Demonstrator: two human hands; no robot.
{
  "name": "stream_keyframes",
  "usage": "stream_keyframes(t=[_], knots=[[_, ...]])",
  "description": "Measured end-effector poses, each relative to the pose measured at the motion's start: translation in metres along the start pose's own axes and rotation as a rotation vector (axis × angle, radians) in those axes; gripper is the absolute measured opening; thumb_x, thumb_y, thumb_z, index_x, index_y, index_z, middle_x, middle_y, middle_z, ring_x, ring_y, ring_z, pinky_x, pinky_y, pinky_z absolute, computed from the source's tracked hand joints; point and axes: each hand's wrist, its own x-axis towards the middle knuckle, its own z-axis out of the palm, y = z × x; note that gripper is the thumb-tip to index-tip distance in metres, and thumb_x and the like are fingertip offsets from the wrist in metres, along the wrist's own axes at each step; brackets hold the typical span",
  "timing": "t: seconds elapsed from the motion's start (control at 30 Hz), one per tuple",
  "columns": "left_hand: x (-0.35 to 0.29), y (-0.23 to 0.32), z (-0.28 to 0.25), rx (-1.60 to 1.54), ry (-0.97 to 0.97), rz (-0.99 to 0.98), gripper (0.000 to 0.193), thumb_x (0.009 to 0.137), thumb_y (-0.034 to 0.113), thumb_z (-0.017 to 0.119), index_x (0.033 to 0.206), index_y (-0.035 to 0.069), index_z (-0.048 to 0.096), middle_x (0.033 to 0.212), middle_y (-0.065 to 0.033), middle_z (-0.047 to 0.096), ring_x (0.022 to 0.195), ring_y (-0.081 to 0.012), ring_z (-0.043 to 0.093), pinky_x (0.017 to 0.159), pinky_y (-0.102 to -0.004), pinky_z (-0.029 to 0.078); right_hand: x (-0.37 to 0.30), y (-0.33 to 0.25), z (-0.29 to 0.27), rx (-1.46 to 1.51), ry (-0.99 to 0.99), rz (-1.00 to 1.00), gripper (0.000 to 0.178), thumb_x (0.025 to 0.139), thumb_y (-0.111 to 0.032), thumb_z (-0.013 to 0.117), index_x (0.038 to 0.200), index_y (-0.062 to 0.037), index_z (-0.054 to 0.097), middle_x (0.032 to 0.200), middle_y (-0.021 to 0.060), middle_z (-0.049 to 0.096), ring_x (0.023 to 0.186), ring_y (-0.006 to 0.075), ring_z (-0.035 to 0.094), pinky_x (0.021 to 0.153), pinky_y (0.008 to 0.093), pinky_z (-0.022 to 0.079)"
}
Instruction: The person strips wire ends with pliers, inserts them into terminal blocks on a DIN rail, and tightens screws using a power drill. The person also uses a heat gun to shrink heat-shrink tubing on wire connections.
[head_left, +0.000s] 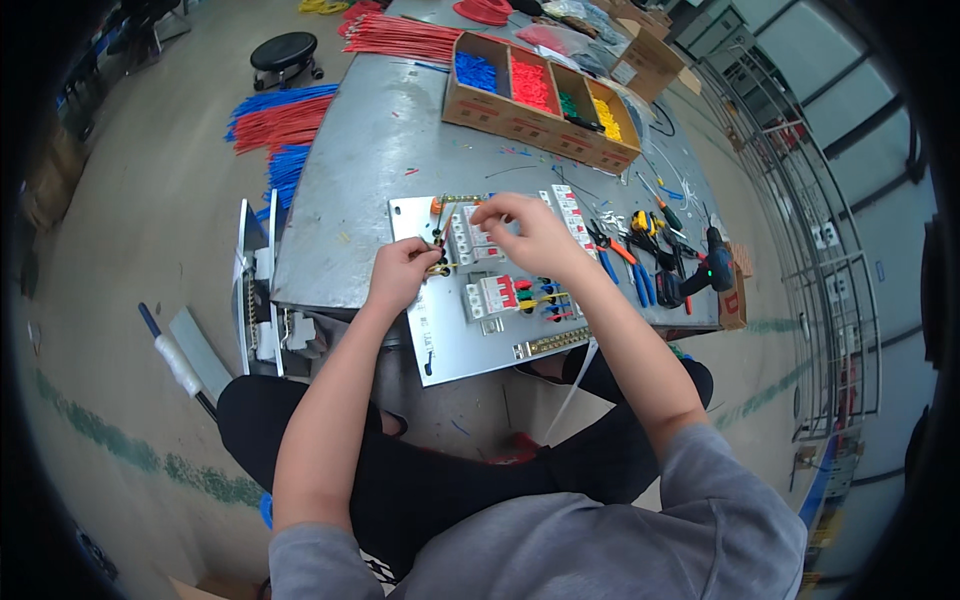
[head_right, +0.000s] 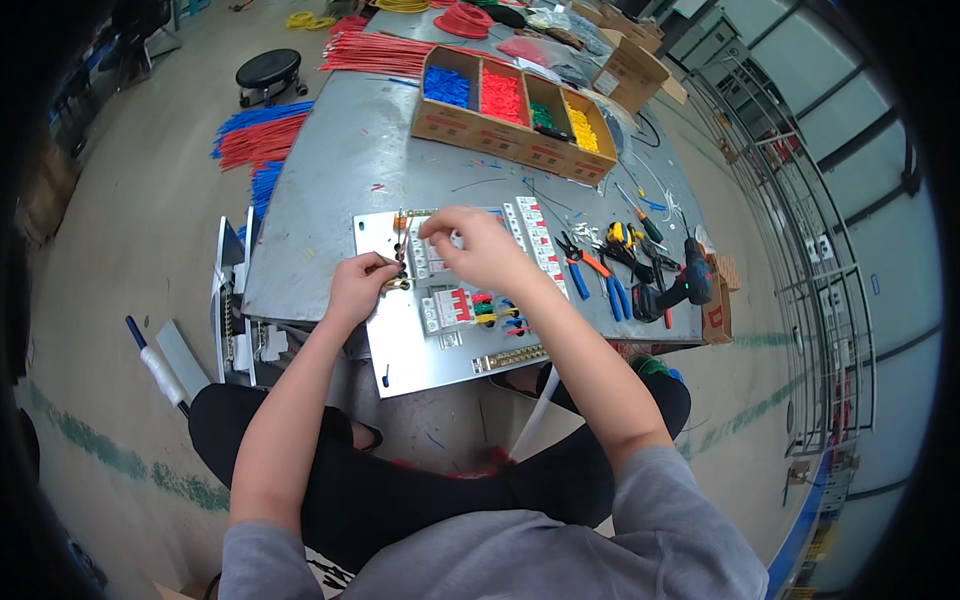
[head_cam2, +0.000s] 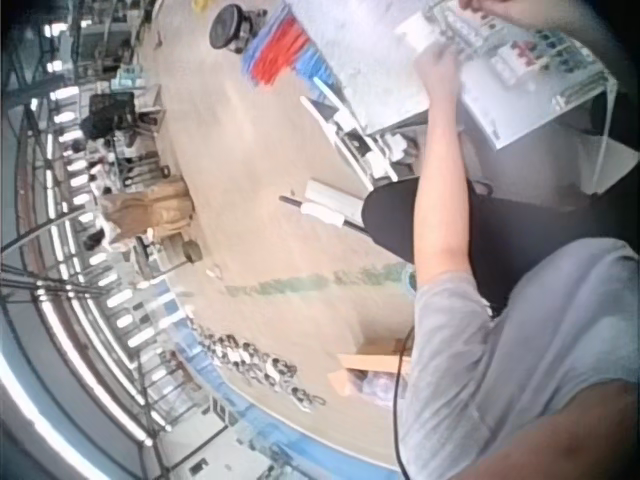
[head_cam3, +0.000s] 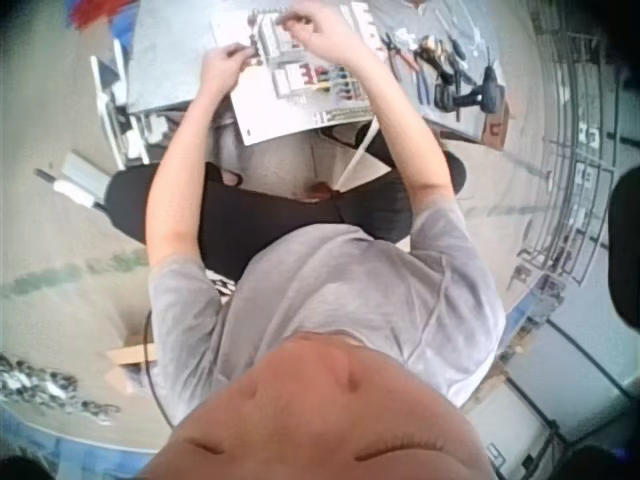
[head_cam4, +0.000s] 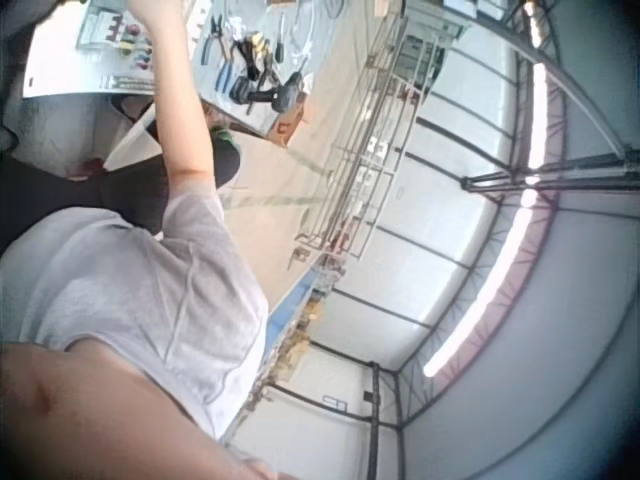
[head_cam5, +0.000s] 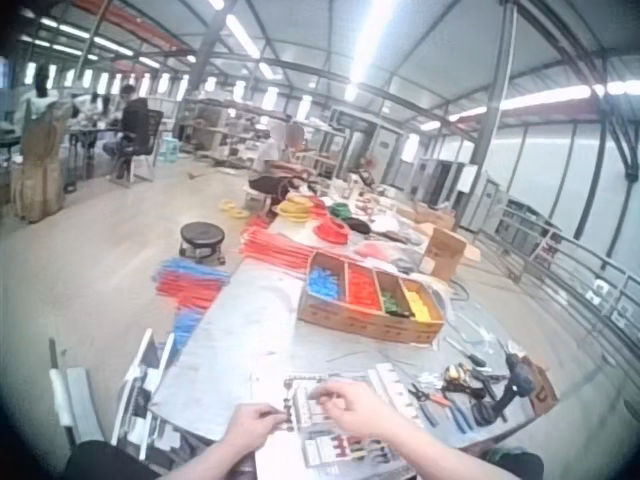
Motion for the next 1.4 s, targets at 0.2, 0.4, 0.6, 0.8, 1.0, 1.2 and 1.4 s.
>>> stream_keyframes(t=[0.2,0.4,0.6,0.8,1.0,1.2,1.4], knots=[[0.002,-0.011,-0.001,0.084,0.032,0.074,0.017,0.098,0.016,0.078,0.100,-0.001,0.079,0.078,-0.0103,0.076,0.065,-0.0180,0.063,0.064,-0.0372,0.050,0.032,-0.020,0.053,-0.334,-0.196,-0.100,0.022,0.097,-0.016,0.075,0.113,-0.0012,0.079,0.098,0.0164,0.079,0.095,0.0336,0.076,0.087,0.0437,0.060],[0.002,-0.001,-0.010,0.063,-0.073,0.088,0.021,0.096,0.016,0.079,0.111,0.001,0.082,0.100,-0.0148,0.083,0.095,-0.0246,0.080,0.087,-0.0372,0.060,0.043,-0.010,0.073,-0.341,-0.132,-0.063,0.018,0.095,-0.018,0.075,0.099,-0.0028,0.083,0.091,0.0206,0.079,0.090,0.0403,0.077,0.082,0.0498,0.060],[0.010,0.003,-0.022,0.256,-0.148,0.114,0.020,0.093,0.015,0.081,0.108,0.002,0.080,0.098,-0.0165,0.082,0.090,-0.0273,0.079,0.084,-0.0396,0.060,0.047,-0.019,0.076,-0.422,-0.204,-0.112,0.016,0.095,-0.020,0.074,0.098,-0.0086,0.085,0.089,0.0176,0.080,0.087,0.0384,0.078,0.081,0.0485,0.061],[0.018,-0.013,-0.029,0.153,-0.152,0.079,0.019,0.091,0.013,0.083,0.107,0.004,0.084,0.094,-0.0080,0.081,0.084,-0.0167,0.074,0.082,-0.0326,0.059,0.052,-0.033,0.077,-0.471,-0.218,-0.049,0.017,0.095,-0.022,0.075,0.099,-0.0090,0.084,0.088,0.0170,0.079,0.088,0.0389,0.077,0.080,0.0500,0.061],[0.016,-0.001,-0.026,0.253,-0.170,0.234,0.020,0.088,0.011,0.084,0.105,0.001,0.085,0.093,-0.0088,0.077,0.084,-0.0197,0.074,0.083,-0.0323,0.059,0.028,-0.014,0.039,-0.556,-0.211,0.010,0.016,0.094,-0.019,0.074,0.093,-0.0044,0.080,0.093,0.0170,0.076,0.093,0.0393,0.074,0.082,0.0501,0.060],[0.014,0.008,-0.032,0.345,-0.182,0.235,0.020,0.087,0.012,0.085,0.104,0.000,0.085,0.095,-0.0093,0.077,0.086,-0.0241,0.075,0.083,-0.0351,0.060,0.018,0.005,0.050,-0.456,-0.140,-0.068,0.012,0.095,-0.013,0.074,0.092,-0.0017,0.079,0.103,0.0155,0.072,0.100,0.0380,0.071,0.086,0.0479,0.058],[0.017,0.004,-0.035,0.505,-0.163,0.374,0.016,0.085,0.017,0.085,0.097,0.006,0.086,0.102,-0.0076,0.075,0.108,-0.0297,0.068,0.097,-0.0407,0.057,0.031,-0.002,0.060,-0.353,-0.164,-0.028,0.015,0.097,-0.011,0.076,0.096,0.0030,0.078,0.101,0.0166,0.072,0.091,0.0369,0.072,0.080,0.0447,0.057]])
